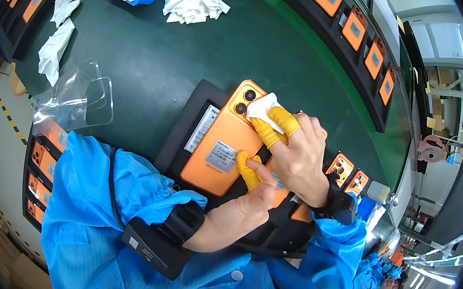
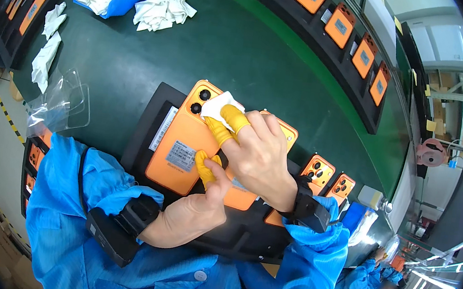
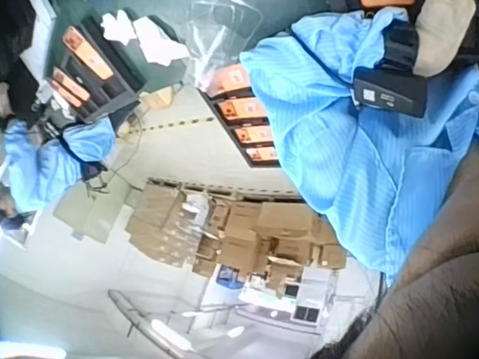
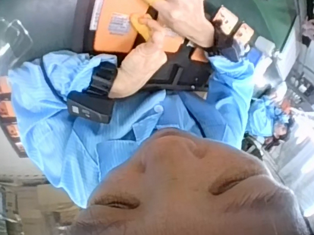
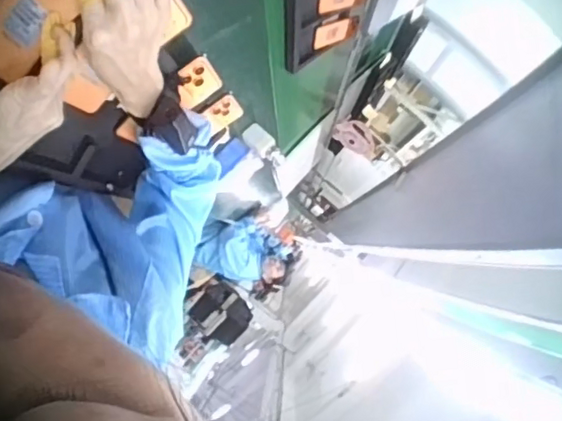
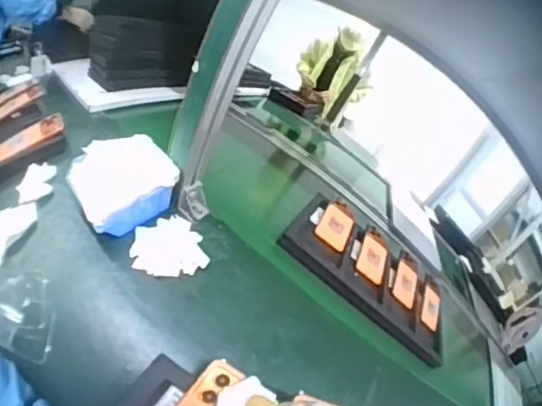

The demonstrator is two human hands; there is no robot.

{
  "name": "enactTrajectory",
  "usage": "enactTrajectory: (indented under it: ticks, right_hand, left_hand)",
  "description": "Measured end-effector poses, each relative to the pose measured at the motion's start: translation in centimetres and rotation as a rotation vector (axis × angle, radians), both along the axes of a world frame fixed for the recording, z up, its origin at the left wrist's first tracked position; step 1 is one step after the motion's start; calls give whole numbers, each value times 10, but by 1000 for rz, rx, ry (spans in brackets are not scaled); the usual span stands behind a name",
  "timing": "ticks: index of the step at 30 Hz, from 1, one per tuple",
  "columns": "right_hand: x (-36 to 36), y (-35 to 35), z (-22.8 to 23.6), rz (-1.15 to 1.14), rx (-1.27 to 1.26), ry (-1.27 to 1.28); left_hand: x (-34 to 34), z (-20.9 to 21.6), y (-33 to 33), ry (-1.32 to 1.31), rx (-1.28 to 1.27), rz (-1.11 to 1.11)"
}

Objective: Cleaning the exterior of multiple orange smartphones on a production line using a cloth and liquid.

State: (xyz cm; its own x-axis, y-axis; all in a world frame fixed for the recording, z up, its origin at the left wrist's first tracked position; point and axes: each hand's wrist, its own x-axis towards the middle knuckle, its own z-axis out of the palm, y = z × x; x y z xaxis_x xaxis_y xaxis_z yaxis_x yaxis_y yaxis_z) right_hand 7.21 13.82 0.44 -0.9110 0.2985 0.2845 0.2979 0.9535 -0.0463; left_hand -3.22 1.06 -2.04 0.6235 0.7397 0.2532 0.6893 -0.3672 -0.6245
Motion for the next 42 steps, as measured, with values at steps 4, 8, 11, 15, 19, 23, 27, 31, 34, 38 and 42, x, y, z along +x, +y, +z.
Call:
enactTrajectory:
  ticks: [4, 8, 11, 15, 19, 23, 27, 31, 34, 38, 42]
  right_hand:
    - [10, -7, -2, -27, 65, 12]
    - [10, -15, -2, -68, 27, 44]
    - [13, -13, -8, 18, 13, 38]
    - [5, -9, -5, 45, -33, -2]
    - [8, -12, -3, 22, 11, 7]
    - [21, -5, -2, -62, 117, 17]
    - [13, 6, -5, -65, 148, 26]
    - [9, 8, -5, -78, 153, 2]
    - [15, 2, -5, -105, 163, -8]
    - [21, -20, -3, -147, 83, 2]
    - [17, -23, -5, -61, 40, 42]
  left_hand:
    - [0, 1, -1, -23, -3, -4]
    - [0, -1, 0, -28, 29, -14]
    - [0, 2, 0, -68, -37, -5]
    - [-1, 0, 0, -83, -54, -17]
    - [-4, 2, 0, -109, -80, -17]
    - [0, 2, 0, -27, -25, 26]
    - [-3, 6, 1, -22, -48, 1]
    - [-4, 5, 1, -31, -54, 13]
    - [-5, 6, 0, -44, -78, 8]
    - [-3, 6, 0, -51, -75, 12]
    - [-4, 9, 1, -49, -101, 0]
